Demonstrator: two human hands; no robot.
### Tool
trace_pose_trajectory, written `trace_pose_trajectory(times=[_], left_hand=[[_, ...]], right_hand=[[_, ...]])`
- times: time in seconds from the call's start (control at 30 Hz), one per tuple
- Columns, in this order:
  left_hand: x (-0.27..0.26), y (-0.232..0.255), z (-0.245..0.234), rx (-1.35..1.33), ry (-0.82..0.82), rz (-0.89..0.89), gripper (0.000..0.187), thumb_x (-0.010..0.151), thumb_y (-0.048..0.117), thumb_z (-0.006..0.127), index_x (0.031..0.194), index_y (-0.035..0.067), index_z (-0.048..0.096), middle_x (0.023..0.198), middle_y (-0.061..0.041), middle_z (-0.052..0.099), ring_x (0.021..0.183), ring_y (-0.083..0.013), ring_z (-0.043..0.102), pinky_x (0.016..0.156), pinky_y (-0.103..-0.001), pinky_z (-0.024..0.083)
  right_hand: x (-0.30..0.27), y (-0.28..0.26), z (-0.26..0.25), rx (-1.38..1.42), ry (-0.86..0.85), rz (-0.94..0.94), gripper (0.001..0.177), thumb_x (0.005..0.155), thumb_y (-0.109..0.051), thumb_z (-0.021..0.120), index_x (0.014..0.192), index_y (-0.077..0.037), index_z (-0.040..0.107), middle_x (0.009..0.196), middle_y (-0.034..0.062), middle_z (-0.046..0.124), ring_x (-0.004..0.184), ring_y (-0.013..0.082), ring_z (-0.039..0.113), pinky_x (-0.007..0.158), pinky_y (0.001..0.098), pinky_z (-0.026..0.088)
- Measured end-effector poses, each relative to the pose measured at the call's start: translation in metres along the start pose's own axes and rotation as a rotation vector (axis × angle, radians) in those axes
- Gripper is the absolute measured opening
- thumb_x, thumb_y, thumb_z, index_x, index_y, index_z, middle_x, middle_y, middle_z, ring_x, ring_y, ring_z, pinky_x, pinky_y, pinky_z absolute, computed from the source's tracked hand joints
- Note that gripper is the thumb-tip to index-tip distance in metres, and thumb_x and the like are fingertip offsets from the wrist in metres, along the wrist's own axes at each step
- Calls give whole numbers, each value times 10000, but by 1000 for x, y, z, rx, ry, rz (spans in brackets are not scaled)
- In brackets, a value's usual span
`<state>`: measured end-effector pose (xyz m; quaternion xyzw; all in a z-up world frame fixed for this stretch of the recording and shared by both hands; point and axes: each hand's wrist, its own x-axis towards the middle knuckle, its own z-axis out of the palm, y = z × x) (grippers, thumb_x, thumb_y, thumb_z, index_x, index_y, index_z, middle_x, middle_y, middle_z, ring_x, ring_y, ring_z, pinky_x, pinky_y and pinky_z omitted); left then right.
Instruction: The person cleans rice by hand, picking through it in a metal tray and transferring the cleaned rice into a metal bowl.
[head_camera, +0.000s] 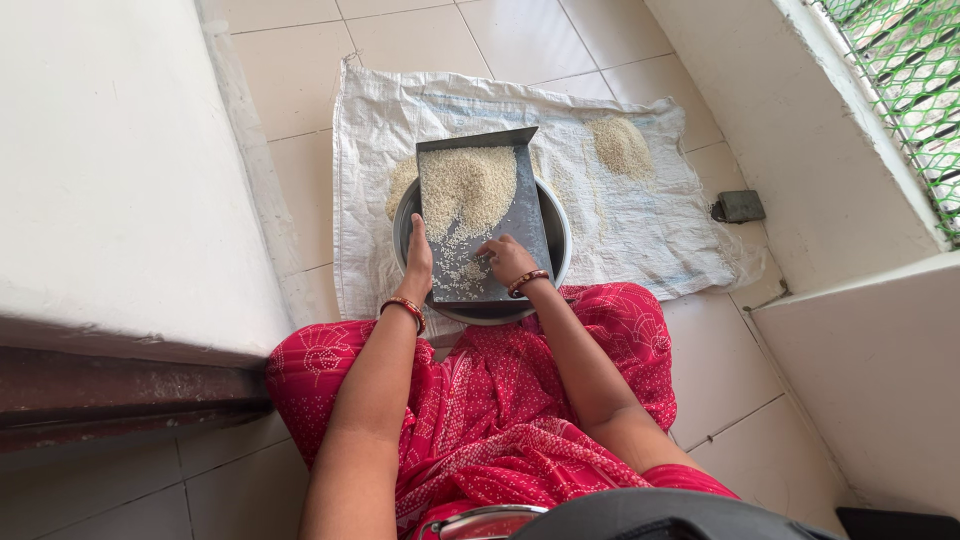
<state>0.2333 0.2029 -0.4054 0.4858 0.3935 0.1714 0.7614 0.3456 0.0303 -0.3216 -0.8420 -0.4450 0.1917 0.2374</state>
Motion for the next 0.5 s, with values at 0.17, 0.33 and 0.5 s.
trace_pose_trajectory(times=[0.17, 0.33, 0.5], left_hand=[[0, 0, -1, -34, -16, 29, 999, 911, 793, 198, 1630, 107, 93, 1710, -116, 69, 1573, -289, 53, 1252, -481, 118], [3, -2, -2, -20, -18, 43, 1001, 920, 796, 195, 1630, 96, 107, 1713, -122, 69, 1578, -291, 43, 1258, -478, 111], [1, -1, 1, -24, -9, 21, 1012, 911, 804, 202, 1631, 103, 84, 1710, -133, 43, 1576, -298, 22, 1253, -489, 109]], right_hand=[[4, -2, 11, -18, -233, -115, 297, 932, -123, 629, 1201, -194, 732, 1188, 98, 658, 1107, 246, 649, 1030, 377, 506], [16, 15, 16, -16, -43, -97, 342, 944, -70, 590, 1240, -188, 715, 1265, 98, 642, 1178, 269, 629, 1078, 397, 494], [30, 22, 10, -62, 155, 20, 505, 854, 16, 604, 1323, -169, 629, 1299, 157, 552, 1188, 363, 552, 1044, 455, 460]])
